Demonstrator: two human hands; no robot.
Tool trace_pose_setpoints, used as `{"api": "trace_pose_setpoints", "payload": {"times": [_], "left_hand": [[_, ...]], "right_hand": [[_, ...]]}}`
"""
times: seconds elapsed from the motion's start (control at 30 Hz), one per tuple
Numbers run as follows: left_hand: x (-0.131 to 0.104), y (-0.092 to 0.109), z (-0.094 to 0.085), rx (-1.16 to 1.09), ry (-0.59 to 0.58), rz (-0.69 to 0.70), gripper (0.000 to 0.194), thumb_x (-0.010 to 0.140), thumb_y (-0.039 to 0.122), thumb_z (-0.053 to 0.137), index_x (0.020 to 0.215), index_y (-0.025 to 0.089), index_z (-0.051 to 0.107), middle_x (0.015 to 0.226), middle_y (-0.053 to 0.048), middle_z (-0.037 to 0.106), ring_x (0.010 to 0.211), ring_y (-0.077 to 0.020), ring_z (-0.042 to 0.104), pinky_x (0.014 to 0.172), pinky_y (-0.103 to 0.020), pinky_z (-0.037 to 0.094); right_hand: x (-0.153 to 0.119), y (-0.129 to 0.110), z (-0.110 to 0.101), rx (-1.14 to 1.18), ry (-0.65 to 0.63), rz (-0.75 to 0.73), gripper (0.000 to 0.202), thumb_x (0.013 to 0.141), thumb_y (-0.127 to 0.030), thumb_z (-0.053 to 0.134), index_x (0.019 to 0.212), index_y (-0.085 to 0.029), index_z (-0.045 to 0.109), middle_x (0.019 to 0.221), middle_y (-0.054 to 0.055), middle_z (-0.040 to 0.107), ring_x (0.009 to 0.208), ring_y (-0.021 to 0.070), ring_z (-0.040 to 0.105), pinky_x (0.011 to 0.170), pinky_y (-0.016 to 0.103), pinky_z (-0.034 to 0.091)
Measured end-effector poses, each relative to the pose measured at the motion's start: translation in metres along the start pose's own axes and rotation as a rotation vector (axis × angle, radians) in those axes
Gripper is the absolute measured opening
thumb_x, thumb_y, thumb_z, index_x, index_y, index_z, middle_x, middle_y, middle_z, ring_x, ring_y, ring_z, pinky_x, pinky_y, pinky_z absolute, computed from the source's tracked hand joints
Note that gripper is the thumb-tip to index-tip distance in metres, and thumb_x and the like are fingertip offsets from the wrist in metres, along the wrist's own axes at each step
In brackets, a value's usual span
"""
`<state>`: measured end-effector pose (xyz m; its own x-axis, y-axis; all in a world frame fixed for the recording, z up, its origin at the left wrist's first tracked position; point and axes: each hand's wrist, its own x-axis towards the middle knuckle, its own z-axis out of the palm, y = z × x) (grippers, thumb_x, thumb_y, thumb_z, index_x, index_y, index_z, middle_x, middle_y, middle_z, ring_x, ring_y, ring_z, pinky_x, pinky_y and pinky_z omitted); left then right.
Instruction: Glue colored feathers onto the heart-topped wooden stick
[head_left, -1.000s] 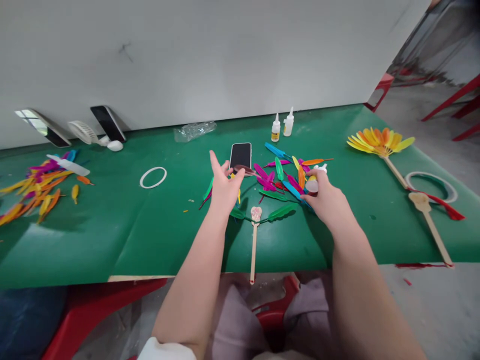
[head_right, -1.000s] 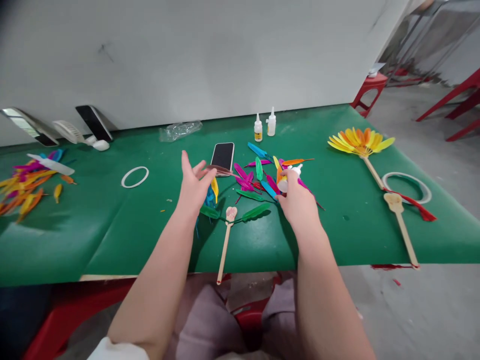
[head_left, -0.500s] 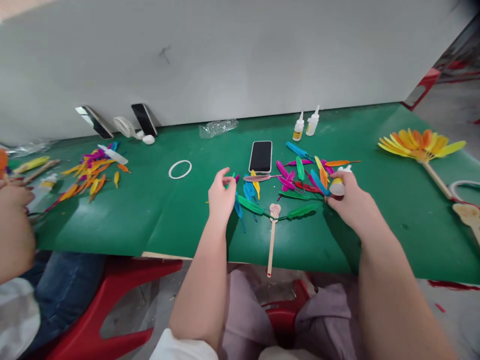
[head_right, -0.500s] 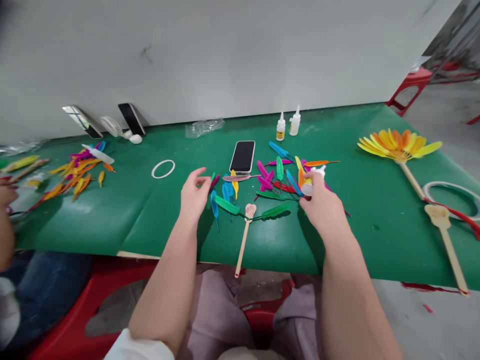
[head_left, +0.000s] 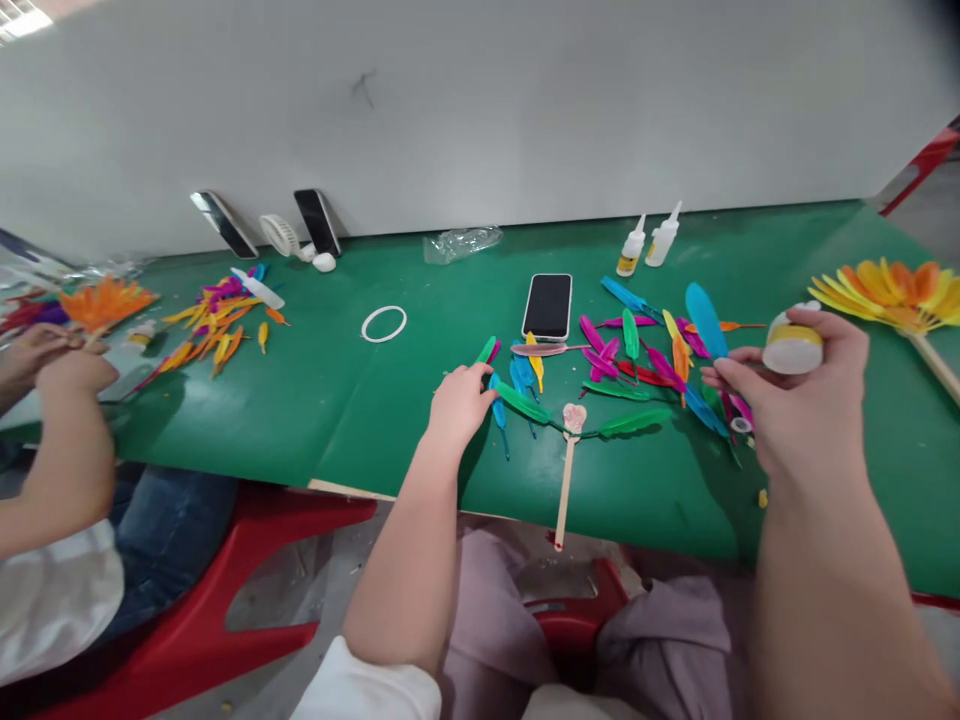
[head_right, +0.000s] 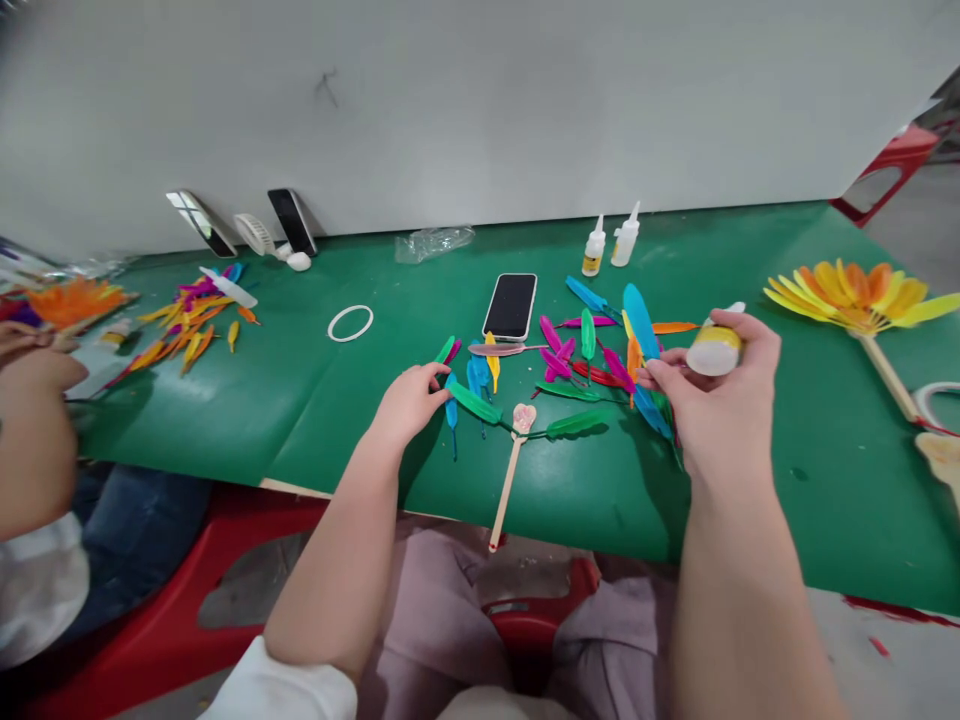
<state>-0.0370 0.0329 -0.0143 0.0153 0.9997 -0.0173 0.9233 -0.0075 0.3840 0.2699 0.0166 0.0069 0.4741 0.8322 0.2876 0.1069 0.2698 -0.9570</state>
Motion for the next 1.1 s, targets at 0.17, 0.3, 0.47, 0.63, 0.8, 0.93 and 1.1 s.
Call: {"api": "trace_pose_setpoints", "payload": {"times": [0.17, 0.3, 0.47, 0.63, 0.8, 0.93, 1.1], "left_hand": [[0.000, 0.004, 0.002, -0.082, -0.011, 0.007, 0.035, 0.073, 0.011, 0.053, 0.106, 0.022, 0.058, 0.075, -0.003, 0.065, 0.069, -0.0191, 0.060, 0.064, -0.029, 0.044], [-0.002, 0.006, 0.001, -0.098, 0.002, 0.019, 0.040, 0.072, 0.009, 0.049, 0.110, 0.020, 0.058, 0.073, -0.003, 0.065, 0.067, -0.0191, 0.060, 0.063, -0.029, 0.043], [-0.004, -0.001, -0.004, -0.104, 0.019, 0.022, 0.036, 0.076, 0.018, 0.051, 0.112, 0.019, 0.057, 0.072, -0.003, 0.063, 0.065, -0.0172, 0.058, 0.063, -0.028, 0.043], [-0.006, -0.006, -0.004, -0.023, 0.042, 0.036, 0.033, 0.073, 0.032, 0.061, 0.103, 0.018, 0.061, 0.082, -0.006, 0.060, 0.075, -0.0203, 0.059, 0.068, -0.031, 0.045], [-0.007, -0.003, 0.003, -0.139, -0.039, 0.057, 0.044, 0.073, 0.019, 0.058, 0.117, 0.022, 0.052, 0.071, -0.001, 0.062, 0.065, -0.0174, 0.058, 0.063, -0.028, 0.044], [-0.004, -0.009, -0.004, -0.262, 0.048, -0.036, 0.033, 0.071, 0.021, 0.060, 0.104, 0.019, 0.062, 0.072, -0.003, 0.065, 0.065, -0.0173, 0.058, 0.064, -0.030, 0.043], [-0.004, -0.013, -0.024, -0.772, 0.373, -0.176, 0.023, 0.070, 0.037, 0.063, 0.081, 0.017, 0.065, 0.068, -0.002, 0.062, 0.060, -0.0127, 0.056, 0.052, -0.023, 0.039]], "right_hand": [[-0.001, 0.000, 0.005, 0.031, 0.009, 0.061, 0.063, 0.047, -0.005, 0.070, 0.101, -0.027, 0.045, 0.072, -0.002, 0.056, 0.064, 0.0160, 0.062, 0.064, 0.037, 0.055], [-0.002, 0.001, 0.006, 0.034, 0.013, 0.039, 0.060, 0.047, -0.005, 0.069, 0.099, -0.027, 0.048, 0.079, -0.002, 0.056, 0.069, 0.0136, 0.060, 0.062, 0.032, 0.055], [-0.002, 0.000, 0.006, 0.040, 0.022, 0.001, 0.058, 0.047, -0.003, 0.068, 0.096, -0.027, 0.049, 0.092, 0.001, 0.055, 0.068, 0.0118, 0.059, 0.057, 0.028, 0.054], [0.000, 0.002, 0.006, 0.037, 0.031, -0.018, 0.059, 0.045, 0.000, 0.067, 0.096, -0.024, 0.048, 0.090, 0.002, 0.054, 0.070, 0.0132, 0.060, 0.056, 0.028, 0.054], [0.001, 0.004, 0.005, 0.011, 0.028, -0.026, 0.058, 0.046, 0.001, 0.066, 0.095, -0.025, 0.048, 0.101, 0.005, 0.052, 0.073, 0.0137, 0.060, 0.058, 0.030, 0.054], [0.000, 0.003, 0.005, -0.025, 0.021, -0.038, 0.057, 0.049, -0.002, 0.066, 0.097, -0.026, 0.048, 0.096, 0.003, 0.053, 0.072, 0.0144, 0.059, 0.060, 0.033, 0.054], [-0.002, 0.000, 0.006, -0.025, 0.021, -0.027, 0.056, 0.051, -0.002, 0.066, 0.099, -0.025, 0.048, 0.096, 0.003, 0.053, 0.071, 0.0135, 0.059, 0.060, 0.031, 0.054]]}}
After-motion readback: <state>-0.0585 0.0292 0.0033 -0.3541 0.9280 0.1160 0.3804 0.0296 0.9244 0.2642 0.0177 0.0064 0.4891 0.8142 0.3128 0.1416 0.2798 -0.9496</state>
